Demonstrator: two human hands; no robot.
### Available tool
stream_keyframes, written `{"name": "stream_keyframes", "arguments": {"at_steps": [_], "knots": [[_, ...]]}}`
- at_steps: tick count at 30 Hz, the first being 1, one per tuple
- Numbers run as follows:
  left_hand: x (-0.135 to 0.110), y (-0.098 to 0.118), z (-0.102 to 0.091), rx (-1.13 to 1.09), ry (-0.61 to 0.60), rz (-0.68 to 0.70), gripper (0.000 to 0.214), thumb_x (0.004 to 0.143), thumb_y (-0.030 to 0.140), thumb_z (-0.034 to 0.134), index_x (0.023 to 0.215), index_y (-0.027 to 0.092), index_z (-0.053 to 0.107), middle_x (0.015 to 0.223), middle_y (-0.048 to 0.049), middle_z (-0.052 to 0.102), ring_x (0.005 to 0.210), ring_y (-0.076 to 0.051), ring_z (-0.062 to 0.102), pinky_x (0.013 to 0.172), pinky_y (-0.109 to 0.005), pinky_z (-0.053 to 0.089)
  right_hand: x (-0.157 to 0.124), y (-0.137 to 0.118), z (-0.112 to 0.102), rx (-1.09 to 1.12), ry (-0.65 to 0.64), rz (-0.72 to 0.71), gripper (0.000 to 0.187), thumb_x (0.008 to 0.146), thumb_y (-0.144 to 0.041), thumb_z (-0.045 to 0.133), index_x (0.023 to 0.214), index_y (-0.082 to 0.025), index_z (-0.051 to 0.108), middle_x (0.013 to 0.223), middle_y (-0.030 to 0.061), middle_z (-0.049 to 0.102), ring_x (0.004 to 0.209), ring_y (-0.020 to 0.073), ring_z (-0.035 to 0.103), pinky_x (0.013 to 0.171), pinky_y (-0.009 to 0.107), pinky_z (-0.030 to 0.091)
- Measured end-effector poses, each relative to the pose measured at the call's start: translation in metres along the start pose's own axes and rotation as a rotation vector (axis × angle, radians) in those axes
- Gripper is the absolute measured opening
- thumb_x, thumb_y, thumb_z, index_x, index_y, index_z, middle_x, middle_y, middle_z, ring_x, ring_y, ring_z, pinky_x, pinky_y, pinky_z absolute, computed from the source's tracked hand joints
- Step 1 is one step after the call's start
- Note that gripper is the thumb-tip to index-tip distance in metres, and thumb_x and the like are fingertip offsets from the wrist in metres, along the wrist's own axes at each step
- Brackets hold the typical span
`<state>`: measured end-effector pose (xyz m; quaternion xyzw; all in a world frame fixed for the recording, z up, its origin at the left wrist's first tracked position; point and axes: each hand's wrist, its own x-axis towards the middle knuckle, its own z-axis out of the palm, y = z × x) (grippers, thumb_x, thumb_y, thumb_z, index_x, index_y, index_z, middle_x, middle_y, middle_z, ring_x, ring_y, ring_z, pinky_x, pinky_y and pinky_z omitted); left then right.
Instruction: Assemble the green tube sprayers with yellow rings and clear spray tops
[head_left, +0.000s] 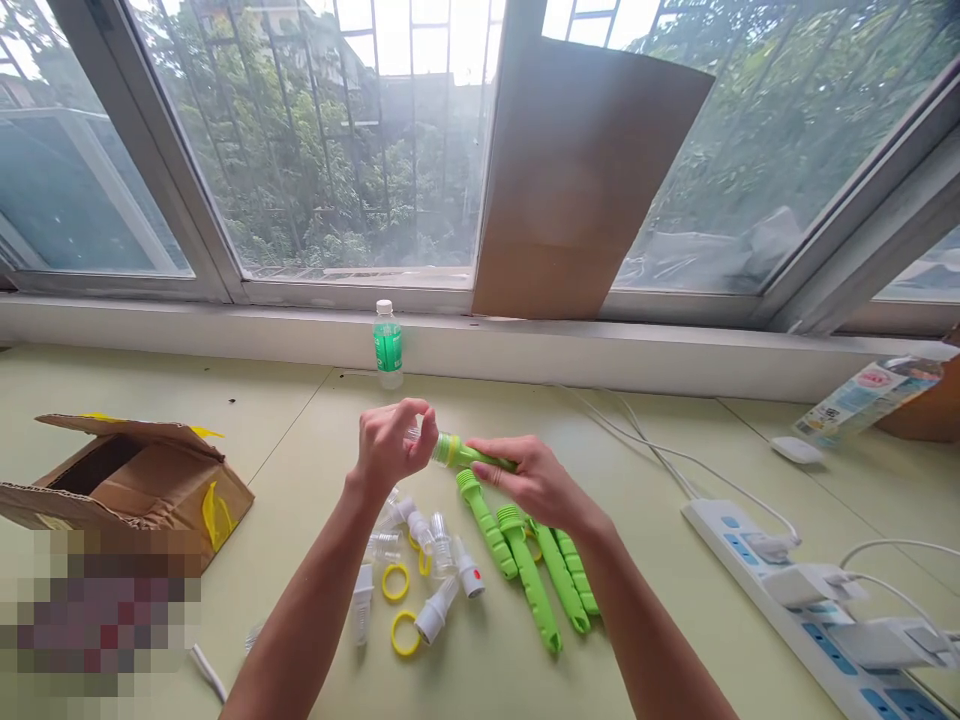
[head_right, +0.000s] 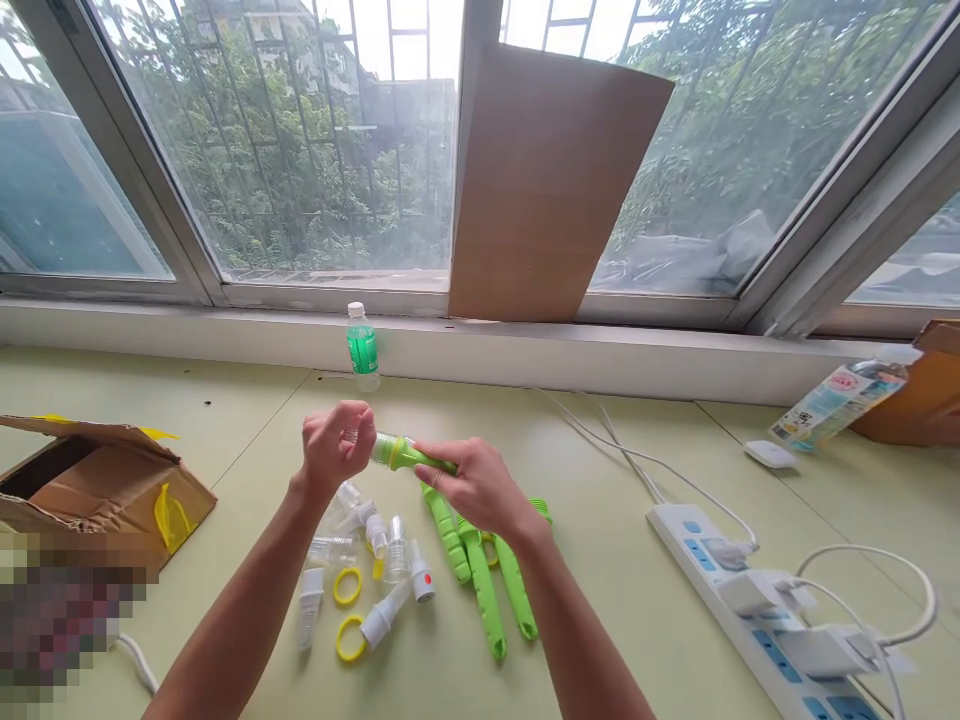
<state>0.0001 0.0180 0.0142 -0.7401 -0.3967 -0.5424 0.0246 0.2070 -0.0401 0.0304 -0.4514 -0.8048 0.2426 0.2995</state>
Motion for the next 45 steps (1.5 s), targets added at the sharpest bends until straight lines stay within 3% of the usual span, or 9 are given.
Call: {"name": "stream_keyframes", "arguments": {"at_steps": [5, 10, 15, 20, 26, 29, 33, 39, 45], "knots": [[0.008, 0.008, -0.004, 0.016, -0.058, -0.082, 0.025, 0.090, 0.039, 0.049, 0.076, 0.019, 0.056, 0.049, 0.0051, 0.049, 0.042, -0.009, 0.042, 0.049, -0.021, 0.030, 0.000, -0.003, 0.006, -0.375, 0.211, -0.082, 0.029, 0.090, -0.027, 0.057, 0.117, -0.024, 0.069, 0.086, 0.0016, 0.072, 0.068, 0.0148, 0.060, 0.060, 0.025, 0.038], [0.018, 0.017, -0.017, -0.099, -0.401, -0.424, 0.047, 0.095, 0.057, 0.031, 0.081, 0.021, 0.057, 0.047, 0.0050, 0.046, 0.044, -0.012, 0.046, 0.047, -0.022, 0.028, 0.002, -0.001, 0.016, -0.814, 0.466, -0.348, 0.035, 0.086, -0.011, 0.057, 0.116, -0.026, 0.069, 0.087, 0.0042, 0.070, 0.068, 0.0165, 0.051, 0.063, 0.031, 0.030], [0.019, 0.020, -0.018, 0.015, -0.377, -0.504, 0.051, 0.092, 0.063, 0.032, 0.073, 0.021, 0.056, 0.042, 0.0054, 0.038, 0.041, -0.012, 0.040, 0.047, -0.023, 0.027, 0.002, -0.001, 0.020, -0.860, 0.452, -0.365, 0.030, 0.090, -0.016, 0.055, 0.115, -0.024, 0.069, 0.079, 0.0046, 0.065, 0.064, 0.0159, 0.046, 0.061, 0.030, 0.026], [0.016, 0.016, -0.015, 0.166, -0.279, -0.378, 0.039, 0.095, 0.050, 0.037, 0.076, 0.022, 0.055, 0.039, 0.0072, 0.040, 0.038, -0.011, 0.036, 0.047, -0.022, 0.024, 0.003, -0.002, 0.026, -0.735, 0.318, -0.250, 0.033, 0.097, -0.031, 0.046, 0.119, -0.020, 0.067, 0.071, 0.0041, 0.062, 0.057, 0.0147, 0.047, 0.056, 0.029, 0.025], [0.005, 0.009, -0.008, 0.248, 0.001, 0.173, 0.022, 0.090, 0.030, 0.044, 0.074, 0.019, 0.056, 0.042, 0.0061, 0.049, 0.037, -0.008, 0.042, 0.045, -0.022, 0.024, 0.006, 0.009, 0.014, -0.157, 0.053, -0.055, 0.039, 0.095, -0.039, 0.050, 0.124, -0.019, 0.066, 0.094, 0.0057, 0.074, 0.072, 0.0173, 0.062, 0.062, 0.025, 0.042], [0.002, 0.010, -0.004, 0.210, 0.012, 0.241, 0.021, 0.087, 0.032, 0.048, 0.071, 0.019, 0.055, 0.043, 0.0056, 0.050, 0.039, -0.008, 0.045, 0.047, -0.022, 0.028, 0.005, 0.013, 0.006, 0.113, -0.099, 0.006, 0.044, 0.093, -0.046, 0.051, 0.126, -0.020, 0.064, 0.106, 0.0048, 0.074, 0.080, 0.0197, 0.065, 0.064, 0.025, 0.046], [0.006, 0.014, -0.002, 0.152, -0.007, 0.047, 0.023, 0.090, 0.037, 0.048, 0.079, 0.019, 0.055, 0.048, 0.0056, 0.052, 0.042, -0.008, 0.046, 0.048, -0.021, 0.031, 0.002, 0.009, 0.009, -0.165, 0.159, 0.001, 0.034, 0.090, -0.035, 0.059, 0.121, -0.026, 0.068, 0.099, 0.0032, 0.074, 0.078, 0.0179, 0.063, 0.067, 0.026, 0.042], [0.016, 0.013, -0.008, -0.003, -0.339, -0.449, 0.047, 0.097, 0.052, 0.028, 0.074, 0.021, 0.055, 0.051, 0.0028, 0.054, 0.044, -0.012, 0.049, 0.046, -0.023, 0.028, 0.003, 0.004, 0.023, -0.768, 0.339, -0.154, 0.037, 0.091, -0.017, 0.051, 0.119, -0.033, 0.067, 0.092, 0.0035, 0.071, 0.072, 0.0173, 0.054, 0.064, 0.030, 0.028], [0.008, 0.023, 0.005, 0.244, -0.251, -0.389, 0.037, 0.096, 0.043, 0.033, 0.073, 0.021, 0.053, 0.045, 0.0031, 0.047, 0.041, -0.014, 0.044, 0.048, -0.024, 0.021, 0.011, 0.006, 0.043, -0.766, 0.328, 0.175, 0.028, 0.093, -0.022, 0.043, 0.081, -0.013, 0.067, 0.071, 0.0110, 0.064, 0.064, 0.0187, 0.053, 0.057, 0.032, 0.020]]}}
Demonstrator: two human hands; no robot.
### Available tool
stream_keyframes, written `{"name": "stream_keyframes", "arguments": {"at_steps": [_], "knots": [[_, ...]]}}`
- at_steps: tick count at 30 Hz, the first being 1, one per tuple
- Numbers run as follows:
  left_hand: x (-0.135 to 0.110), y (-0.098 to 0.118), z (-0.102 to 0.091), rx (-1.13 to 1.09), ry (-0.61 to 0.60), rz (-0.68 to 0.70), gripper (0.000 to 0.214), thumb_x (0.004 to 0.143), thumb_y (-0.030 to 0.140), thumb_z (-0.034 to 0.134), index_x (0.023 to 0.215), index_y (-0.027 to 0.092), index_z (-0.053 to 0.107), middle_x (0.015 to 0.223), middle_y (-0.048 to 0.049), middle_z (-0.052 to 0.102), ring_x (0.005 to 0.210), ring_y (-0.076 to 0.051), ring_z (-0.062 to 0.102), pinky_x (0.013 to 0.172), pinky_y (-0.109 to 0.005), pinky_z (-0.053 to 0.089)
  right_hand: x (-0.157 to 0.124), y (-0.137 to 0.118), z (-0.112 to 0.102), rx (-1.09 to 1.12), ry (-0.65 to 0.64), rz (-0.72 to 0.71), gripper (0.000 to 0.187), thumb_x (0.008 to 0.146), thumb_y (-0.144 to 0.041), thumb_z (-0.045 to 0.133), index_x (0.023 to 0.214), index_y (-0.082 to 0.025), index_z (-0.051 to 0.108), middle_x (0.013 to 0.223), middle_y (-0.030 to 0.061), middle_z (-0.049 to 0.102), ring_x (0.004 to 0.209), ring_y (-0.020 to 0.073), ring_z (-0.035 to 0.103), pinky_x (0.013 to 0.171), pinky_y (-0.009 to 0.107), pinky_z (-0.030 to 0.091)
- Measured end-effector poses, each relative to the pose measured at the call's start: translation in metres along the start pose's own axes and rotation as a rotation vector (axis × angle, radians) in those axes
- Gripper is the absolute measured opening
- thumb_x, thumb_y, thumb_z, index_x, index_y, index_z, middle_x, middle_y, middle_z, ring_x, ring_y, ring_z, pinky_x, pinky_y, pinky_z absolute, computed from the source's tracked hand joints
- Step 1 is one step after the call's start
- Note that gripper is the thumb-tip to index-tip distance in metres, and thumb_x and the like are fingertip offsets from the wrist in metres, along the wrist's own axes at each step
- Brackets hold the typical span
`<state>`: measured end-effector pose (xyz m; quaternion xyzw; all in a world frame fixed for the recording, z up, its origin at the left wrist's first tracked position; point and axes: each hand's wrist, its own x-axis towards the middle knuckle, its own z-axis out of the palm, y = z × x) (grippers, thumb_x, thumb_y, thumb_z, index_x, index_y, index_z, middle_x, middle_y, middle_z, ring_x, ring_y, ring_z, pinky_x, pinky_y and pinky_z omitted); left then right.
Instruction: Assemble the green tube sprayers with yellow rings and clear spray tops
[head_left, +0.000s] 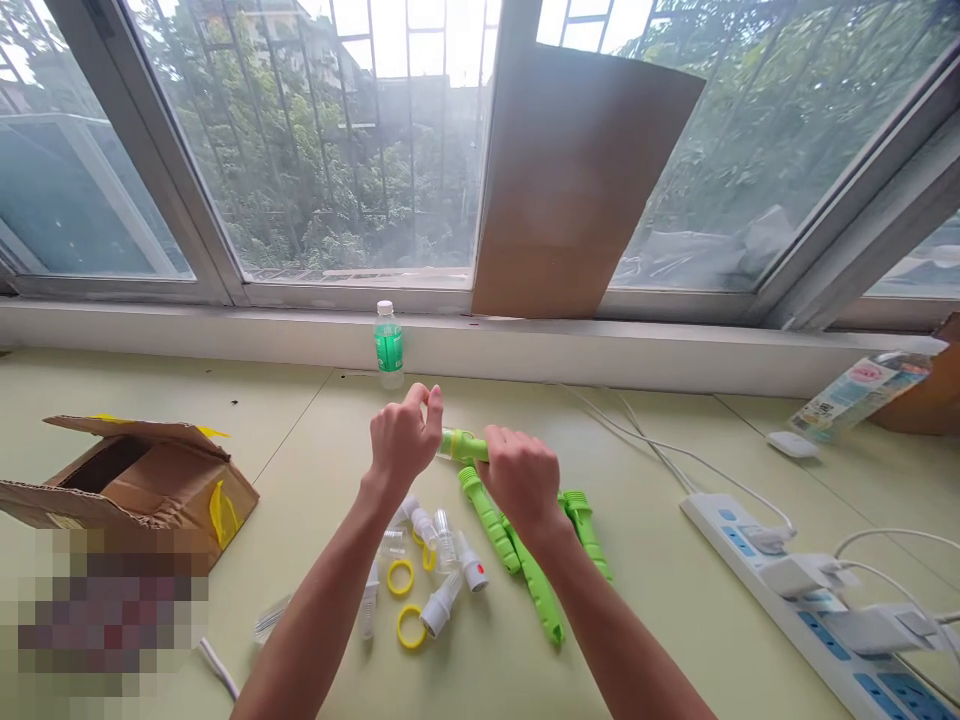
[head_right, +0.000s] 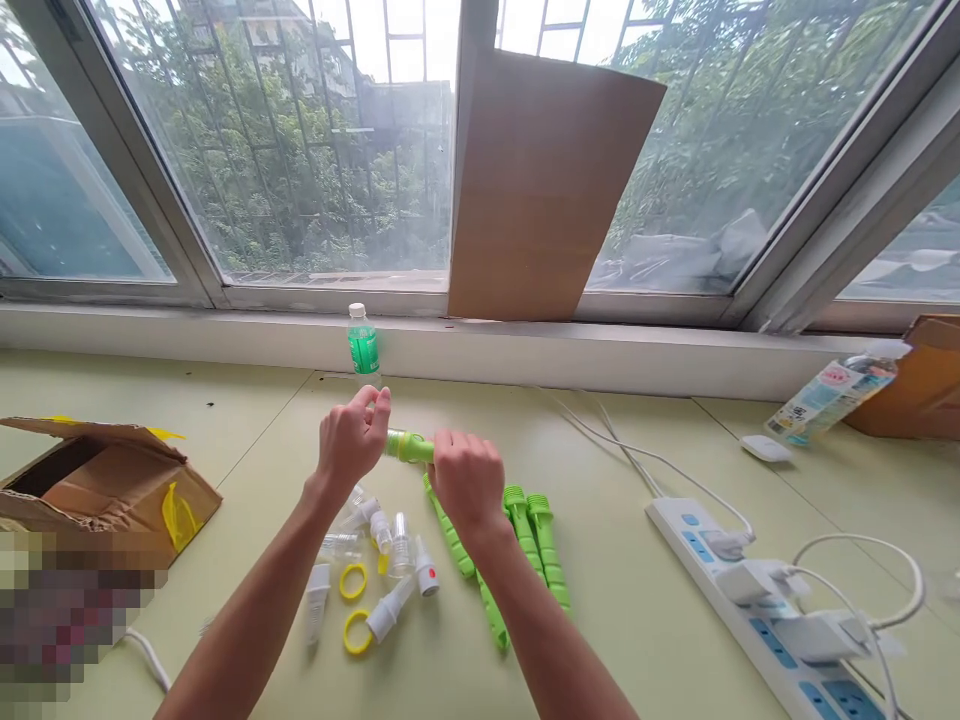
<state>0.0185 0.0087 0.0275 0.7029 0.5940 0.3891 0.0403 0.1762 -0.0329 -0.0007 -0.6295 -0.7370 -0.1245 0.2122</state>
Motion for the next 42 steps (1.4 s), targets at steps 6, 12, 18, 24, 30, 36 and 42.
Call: {"name": "stream_keyframes", "arguments": {"at_steps": [6, 12, 18, 24, 30, 36, 42], "knots": [[-0.007, -0.004, 0.013, 0.058, 0.250, 0.439, 0.029, 0.094, 0.031, 0.038, 0.072, 0.019, 0.054, 0.039, 0.0056, 0.042, 0.034, -0.010, 0.037, 0.045, -0.024, 0.016, -0.009, 0.000, 0.010, 0.106, -0.208, 0.067, 0.017, 0.081, -0.014, 0.050, 0.066, -0.014, 0.059, 0.056, 0.0038, 0.058, 0.046, 0.0112, 0.043, 0.048, 0.027, 0.016], [-0.017, 0.001, 0.009, -0.045, 0.198, 0.688, 0.031, 0.084, 0.043, 0.043, 0.066, 0.020, 0.052, 0.041, 0.0044, 0.046, 0.038, -0.010, 0.040, 0.047, -0.024, 0.028, -0.027, 0.013, 0.004, 0.295, -0.466, -0.180, 0.025, 0.078, -0.031, 0.063, 0.057, -0.017, 0.057, 0.046, -0.0053, 0.050, 0.038, 0.0069, 0.039, 0.040, 0.020, 0.026], [-0.010, 0.007, 0.007, -0.003, -0.013, 0.423, 0.028, 0.088, 0.046, 0.049, 0.086, 0.019, 0.057, 0.054, 0.0025, 0.057, 0.048, -0.012, 0.054, 0.050, -0.023, 0.032, -0.007, 0.024, 0.001, 0.098, -0.293, -0.075, 0.021, 0.081, -0.012, 0.050, 0.062, -0.015, 0.059, 0.065, 0.0069, 0.060, 0.051, 0.0134, 0.047, 0.047, 0.027, 0.022], [0.001, -0.004, 0.000, 0.107, -0.569, 0.386, 0.043, 0.064, 0.060, 0.072, 0.081, 0.024, 0.058, 0.062, 0.0033, 0.061, 0.056, -0.016, 0.058, 0.046, -0.023, 0.032, 0.021, 0.032, -0.007, -0.065, -0.190, -0.145, 0.037, 0.096, -0.014, 0.031, 0.081, -0.012, 0.065, 0.079, 0.0147, 0.063, 0.073, 0.0208, 0.054, 0.057, 0.031, 0.025], [0.004, -0.013, 0.031, 0.236, -0.523, 0.351, 0.019, 0.081, 0.029, 0.056, 0.097, 0.020, 0.061, 0.072, -0.0064, 0.067, 0.067, -0.022, 0.065, 0.056, -0.027, 0.040, 0.031, 0.031, 0.003, -0.167, -0.305, -0.147, 0.030, 0.095, -0.018, 0.039, 0.089, -0.007, 0.066, 0.085, 0.0177, 0.065, 0.075, 0.0216, 0.058, 0.061, 0.032, 0.035], [-0.016, -0.019, 0.051, 0.291, -0.513, 0.385, 0.033, 0.082, 0.007, 0.044, 0.111, 0.015, 0.057, 0.086, -0.0149, 0.069, 0.082, -0.027, 0.067, 0.068, -0.032, 0.045, 0.026, 0.041, 0.025, -0.181, -0.582, -0.130, 0.028, 0.092, -0.041, 0.056, 0.088, -0.014, 0.062, 0.075, 0.0000, 0.062, 0.059, 0.0099, 0.056, 0.058, 0.025, 0.048], [-0.011, -0.012, 0.035, 0.219, -0.563, 0.386, 0.017, 0.076, 0.017, 0.058, 0.093, 0.019, 0.060, 0.075, -0.0076, 0.066, 0.071, -0.023, 0.065, 0.062, -0.029, 0.044, 0.020, 0.040, 0.021, -0.234, -0.461, -0.153, 0.023, 0.095, -0.031, 0.051, 0.088, -0.013, 0.063, 0.082, 0.0041, 0.063, 0.068, 0.0139, 0.057, 0.063, 0.028, 0.045]]}}
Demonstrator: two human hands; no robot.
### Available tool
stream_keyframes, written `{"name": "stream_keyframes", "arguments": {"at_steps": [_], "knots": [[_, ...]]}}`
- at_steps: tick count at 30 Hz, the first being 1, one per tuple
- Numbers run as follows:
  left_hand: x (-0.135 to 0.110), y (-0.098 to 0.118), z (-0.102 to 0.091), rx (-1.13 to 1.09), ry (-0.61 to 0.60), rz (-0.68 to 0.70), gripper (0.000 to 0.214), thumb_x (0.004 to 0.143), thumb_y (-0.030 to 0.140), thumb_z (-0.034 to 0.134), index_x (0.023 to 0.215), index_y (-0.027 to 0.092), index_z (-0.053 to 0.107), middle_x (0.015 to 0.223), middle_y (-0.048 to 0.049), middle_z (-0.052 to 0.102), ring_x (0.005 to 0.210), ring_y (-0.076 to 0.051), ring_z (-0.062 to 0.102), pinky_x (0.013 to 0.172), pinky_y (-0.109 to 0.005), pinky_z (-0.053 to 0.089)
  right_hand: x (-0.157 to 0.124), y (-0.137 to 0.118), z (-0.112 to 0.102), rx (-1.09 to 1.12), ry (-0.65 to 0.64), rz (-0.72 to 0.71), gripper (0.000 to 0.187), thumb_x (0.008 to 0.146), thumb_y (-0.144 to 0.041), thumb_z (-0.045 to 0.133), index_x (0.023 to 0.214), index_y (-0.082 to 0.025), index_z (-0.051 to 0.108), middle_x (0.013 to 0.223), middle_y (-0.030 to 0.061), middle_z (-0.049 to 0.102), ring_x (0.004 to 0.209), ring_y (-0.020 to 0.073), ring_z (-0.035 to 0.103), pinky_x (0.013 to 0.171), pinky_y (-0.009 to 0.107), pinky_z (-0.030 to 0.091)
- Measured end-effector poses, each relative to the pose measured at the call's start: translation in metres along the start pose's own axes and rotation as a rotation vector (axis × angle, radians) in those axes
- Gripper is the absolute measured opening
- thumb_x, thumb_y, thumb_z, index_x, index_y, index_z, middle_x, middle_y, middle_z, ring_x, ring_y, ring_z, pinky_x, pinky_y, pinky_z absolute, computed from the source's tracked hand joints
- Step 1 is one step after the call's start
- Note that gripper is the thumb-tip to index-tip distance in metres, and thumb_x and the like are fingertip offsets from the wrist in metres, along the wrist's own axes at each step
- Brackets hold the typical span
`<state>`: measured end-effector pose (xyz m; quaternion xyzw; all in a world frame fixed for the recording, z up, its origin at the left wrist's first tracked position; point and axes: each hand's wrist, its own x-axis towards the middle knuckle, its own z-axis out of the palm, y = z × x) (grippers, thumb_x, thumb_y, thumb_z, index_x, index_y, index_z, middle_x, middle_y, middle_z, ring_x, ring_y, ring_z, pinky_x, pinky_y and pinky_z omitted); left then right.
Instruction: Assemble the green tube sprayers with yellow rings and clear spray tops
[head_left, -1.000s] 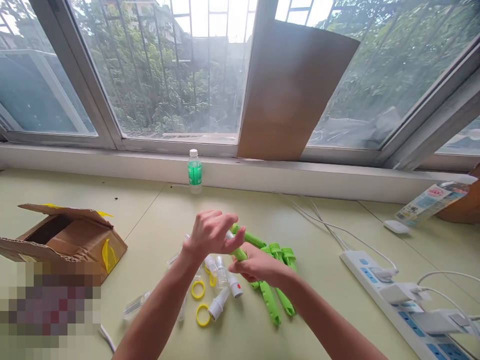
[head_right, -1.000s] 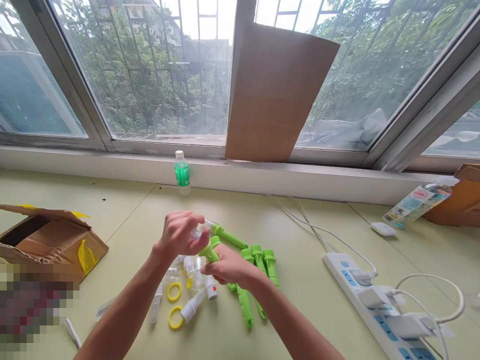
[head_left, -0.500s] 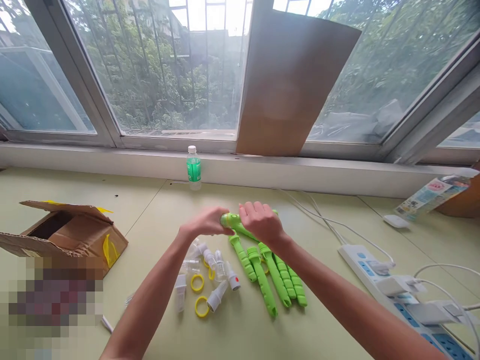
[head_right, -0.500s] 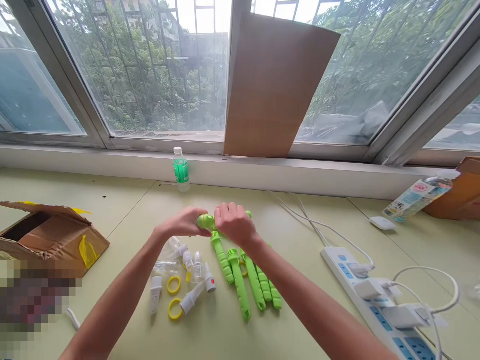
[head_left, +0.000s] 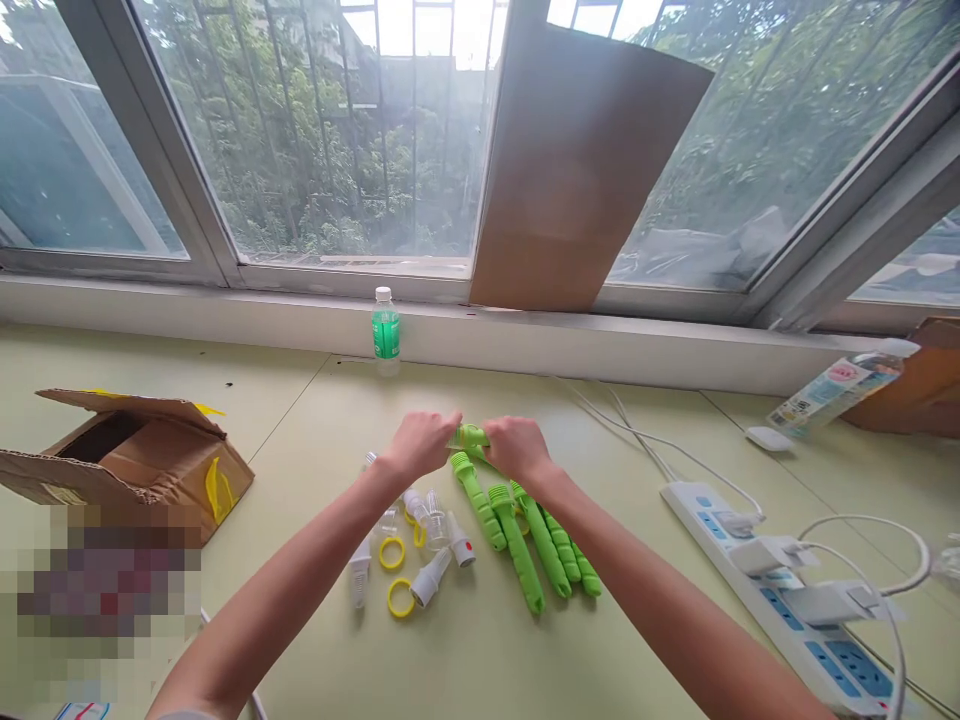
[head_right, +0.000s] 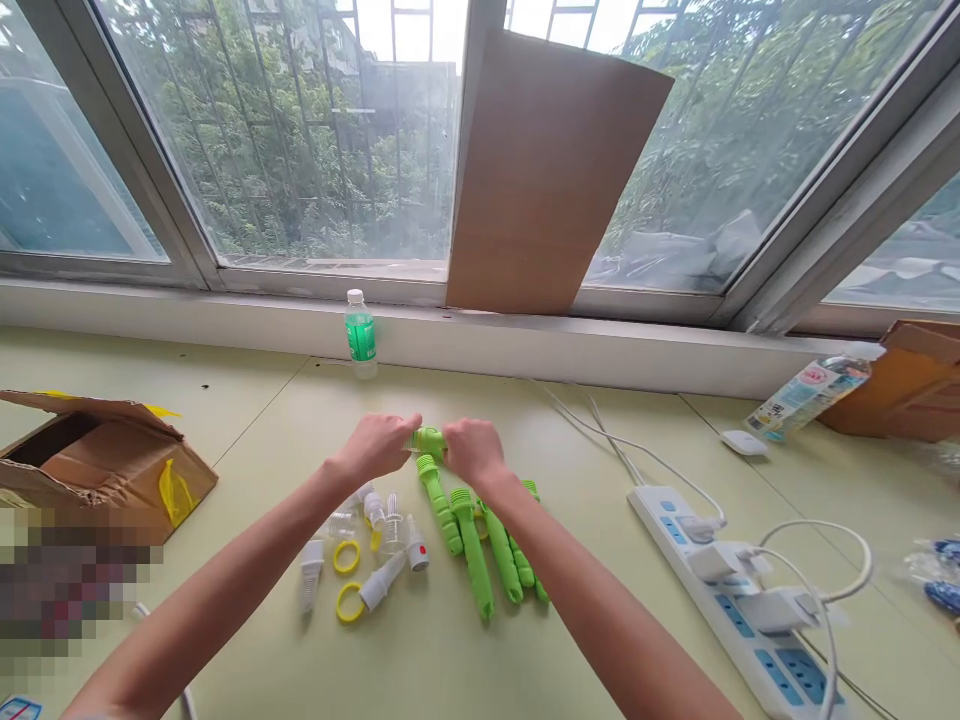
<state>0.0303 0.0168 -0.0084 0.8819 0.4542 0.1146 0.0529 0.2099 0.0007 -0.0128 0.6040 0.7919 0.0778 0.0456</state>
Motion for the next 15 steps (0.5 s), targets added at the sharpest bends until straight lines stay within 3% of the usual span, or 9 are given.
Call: {"name": "stream_keyframes", "arguments": {"at_steps": [3, 6, 10, 15], "knots": [[-0.002, -0.001, -0.009, -0.083, -0.064, 0.041, 0.009, 0.070, 0.026, 0.064, 0.074, 0.021, 0.058, 0.065, 0.0003, 0.062, 0.060, -0.016, 0.061, 0.053, -0.023, 0.040, -0.005, -0.001, -0.010, -0.031, 0.129, -0.045, 0.028, 0.095, -0.015, 0.038, 0.090, -0.010, 0.065, 0.087, 0.0133, 0.064, 0.079, 0.0208, 0.057, 0.064, 0.030, 0.035], [-0.006, -0.001, -0.007, -0.118, -0.080, 0.041, 0.004, 0.070, 0.022, 0.060, 0.073, 0.020, 0.058, 0.067, 0.0020, 0.062, 0.058, -0.013, 0.059, 0.051, -0.021, 0.038, -0.007, -0.001, -0.015, -0.036, 0.178, -0.104, 0.038, 0.096, -0.012, 0.029, 0.088, -0.010, 0.066, 0.085, 0.0156, 0.064, 0.081, 0.0226, 0.056, 0.063, 0.032, 0.031], [-0.012, -0.001, 0.006, -0.068, -0.031, -0.015, 0.022, 0.073, 0.019, 0.057, 0.094, 0.021, 0.060, 0.077, -0.0028, 0.067, 0.067, -0.018, 0.063, 0.057, -0.024, 0.042, -0.006, -0.004, -0.010, -0.029, 0.153, -0.100, 0.030, 0.096, -0.016, 0.038, 0.089, -0.010, 0.066, 0.085, 0.0135, 0.065, 0.079, 0.0207, 0.058, 0.064, 0.031, 0.036], [-0.014, -0.001, 0.023, 0.035, 0.017, -0.088, 0.044, 0.078, 0.010, 0.048, 0.121, 0.015, 0.050, 0.077, -0.0097, 0.069, 0.070, -0.025, 0.066, 0.064, -0.032, 0.047, -0.002, -0.008, 0.002, 0.002, 0.005, -0.029, 0.027, 0.093, -0.037, 0.055, 0.093, -0.012, 0.064, 0.087, 0.0049, 0.065, 0.076, 0.0152, 0.062, 0.073, 0.033, 0.049]]}}
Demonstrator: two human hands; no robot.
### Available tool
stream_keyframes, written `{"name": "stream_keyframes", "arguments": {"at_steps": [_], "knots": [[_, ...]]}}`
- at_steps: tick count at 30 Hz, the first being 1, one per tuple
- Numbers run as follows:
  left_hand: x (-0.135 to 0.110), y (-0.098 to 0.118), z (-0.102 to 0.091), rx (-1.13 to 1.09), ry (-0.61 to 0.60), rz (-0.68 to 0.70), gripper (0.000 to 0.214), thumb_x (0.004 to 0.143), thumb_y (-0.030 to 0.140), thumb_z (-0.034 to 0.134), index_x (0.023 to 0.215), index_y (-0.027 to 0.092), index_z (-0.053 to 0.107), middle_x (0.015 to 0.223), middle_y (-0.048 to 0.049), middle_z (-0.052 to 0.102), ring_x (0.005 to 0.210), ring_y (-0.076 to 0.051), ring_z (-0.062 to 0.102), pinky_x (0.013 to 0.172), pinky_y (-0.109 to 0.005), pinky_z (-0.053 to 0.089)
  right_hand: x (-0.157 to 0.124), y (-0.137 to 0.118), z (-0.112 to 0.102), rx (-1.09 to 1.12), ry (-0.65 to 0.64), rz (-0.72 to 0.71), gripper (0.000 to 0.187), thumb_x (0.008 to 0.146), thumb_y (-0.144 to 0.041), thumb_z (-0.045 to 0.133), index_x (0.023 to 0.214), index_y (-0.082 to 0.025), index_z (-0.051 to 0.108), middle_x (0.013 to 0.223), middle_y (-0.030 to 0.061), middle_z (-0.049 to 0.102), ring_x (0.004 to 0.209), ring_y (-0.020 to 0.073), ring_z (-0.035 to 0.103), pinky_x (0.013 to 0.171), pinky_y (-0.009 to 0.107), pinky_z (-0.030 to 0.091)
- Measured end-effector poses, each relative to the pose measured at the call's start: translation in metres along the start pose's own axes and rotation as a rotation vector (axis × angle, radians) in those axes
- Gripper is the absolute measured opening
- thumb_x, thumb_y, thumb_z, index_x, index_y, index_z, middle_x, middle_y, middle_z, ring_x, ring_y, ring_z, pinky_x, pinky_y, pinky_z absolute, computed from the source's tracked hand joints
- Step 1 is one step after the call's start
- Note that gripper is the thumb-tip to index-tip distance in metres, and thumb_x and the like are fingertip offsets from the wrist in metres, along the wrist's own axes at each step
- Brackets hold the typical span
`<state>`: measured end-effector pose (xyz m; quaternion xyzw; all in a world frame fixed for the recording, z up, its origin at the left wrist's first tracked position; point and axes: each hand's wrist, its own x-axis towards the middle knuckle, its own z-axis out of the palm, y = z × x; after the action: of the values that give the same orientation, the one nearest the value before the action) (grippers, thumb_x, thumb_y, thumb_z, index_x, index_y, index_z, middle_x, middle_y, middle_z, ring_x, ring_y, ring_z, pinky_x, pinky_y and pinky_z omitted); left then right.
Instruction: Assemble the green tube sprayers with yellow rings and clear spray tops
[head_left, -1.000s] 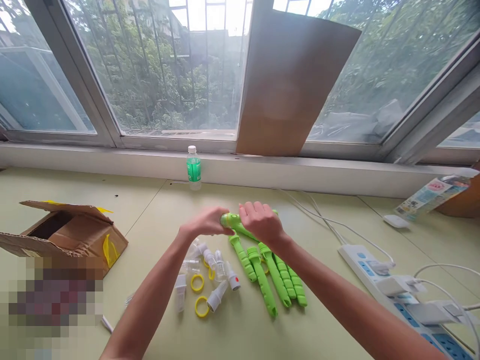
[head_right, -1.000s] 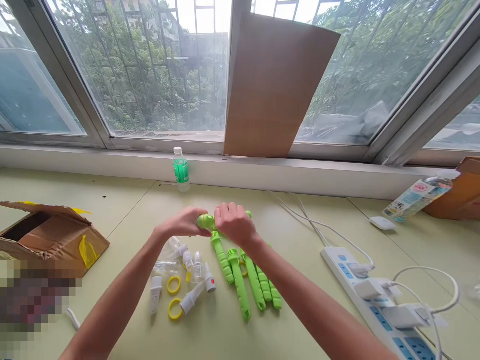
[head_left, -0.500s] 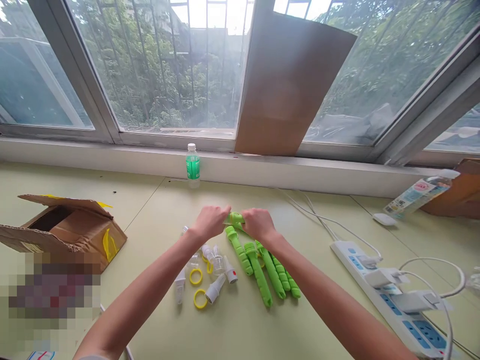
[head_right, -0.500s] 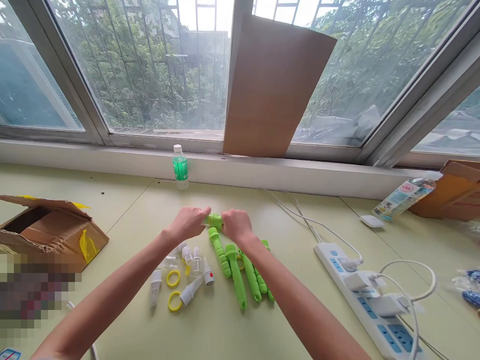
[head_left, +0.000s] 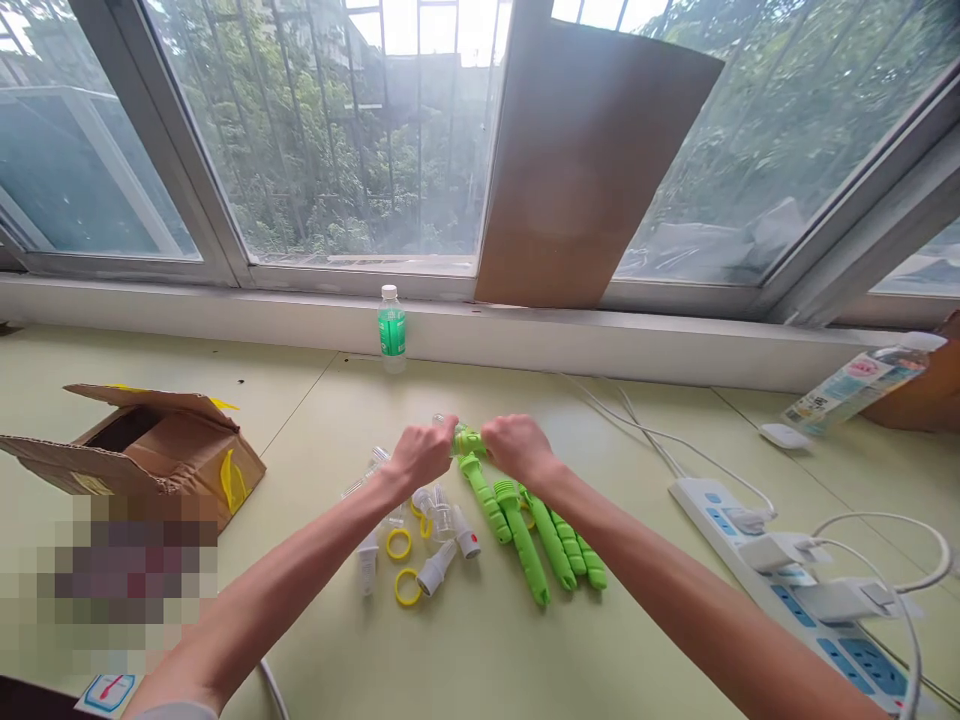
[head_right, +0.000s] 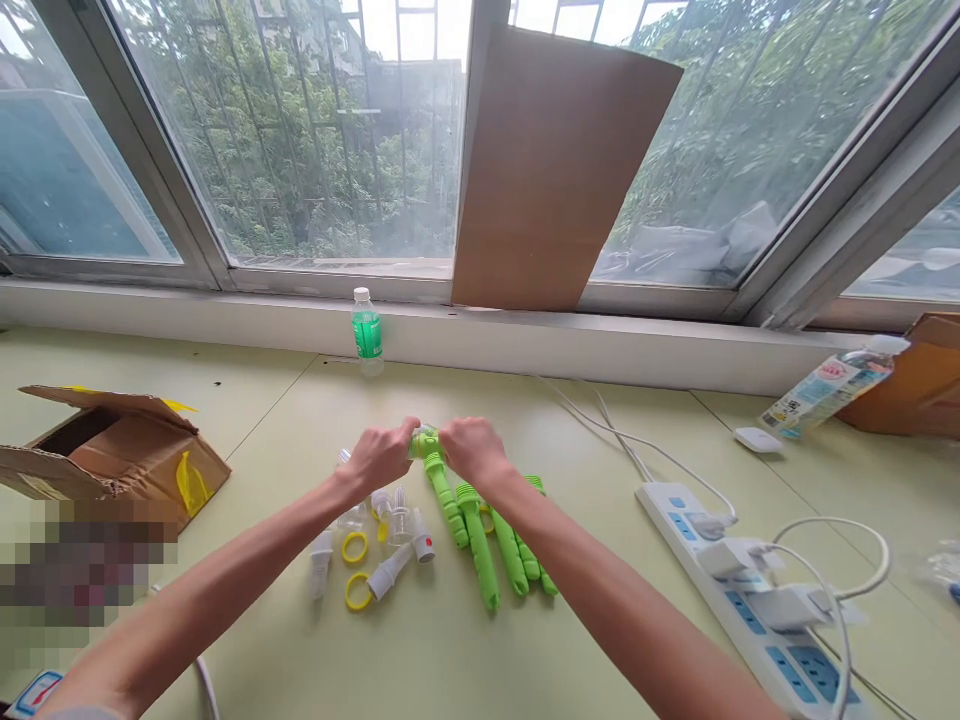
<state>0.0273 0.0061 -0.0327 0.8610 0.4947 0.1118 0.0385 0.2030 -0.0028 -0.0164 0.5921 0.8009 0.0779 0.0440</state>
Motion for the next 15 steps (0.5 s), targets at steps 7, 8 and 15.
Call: {"name": "stream_keyframes", "arguments": {"at_steps": [7, 8, 15], "knots": [[-0.010, 0.003, -0.010, -0.016, 0.151, 0.049, 0.055, 0.086, 0.019, 0.052, 0.137, 0.018, 0.032, 0.117, -0.0149, 0.060, 0.109, -0.028, 0.057, 0.085, -0.039, 0.049, 0.008, 0.013, 0.002, 0.105, -0.084, 0.095, 0.030, 0.093, -0.042, 0.054, 0.097, -0.013, 0.063, 0.092, 0.0053, 0.066, 0.079, 0.0159, 0.063, 0.074, 0.034, 0.051], [-0.013, 0.003, -0.014, -0.043, 0.183, 0.060, 0.058, 0.085, 0.024, 0.056, 0.137, 0.019, 0.031, 0.124, -0.0146, 0.056, 0.115, -0.028, 0.054, 0.091, -0.040, 0.047, 0.009, 0.016, 0.002, 0.124, -0.081, 0.109, 0.030, 0.093, -0.042, 0.054, 0.096, -0.014, 0.063, 0.090, 0.0048, 0.066, 0.078, 0.0160, 0.063, 0.072, 0.033, 0.050], [-0.021, 0.007, -0.041, -0.574, 0.386, 0.073, 0.027, 0.090, 0.029, 0.055, 0.116, 0.024, 0.052, 0.119, -0.0064, 0.058, 0.107, -0.019, 0.058, 0.092, -0.034, 0.049, 0.016, 0.028, 0.004, 0.285, -0.001, 0.155, 0.029, 0.085, -0.045, 0.060, 0.100, -0.020, 0.062, 0.087, 0.0054, 0.070, 0.079, 0.0202, 0.063, 0.056, 0.025, 0.033]]}}
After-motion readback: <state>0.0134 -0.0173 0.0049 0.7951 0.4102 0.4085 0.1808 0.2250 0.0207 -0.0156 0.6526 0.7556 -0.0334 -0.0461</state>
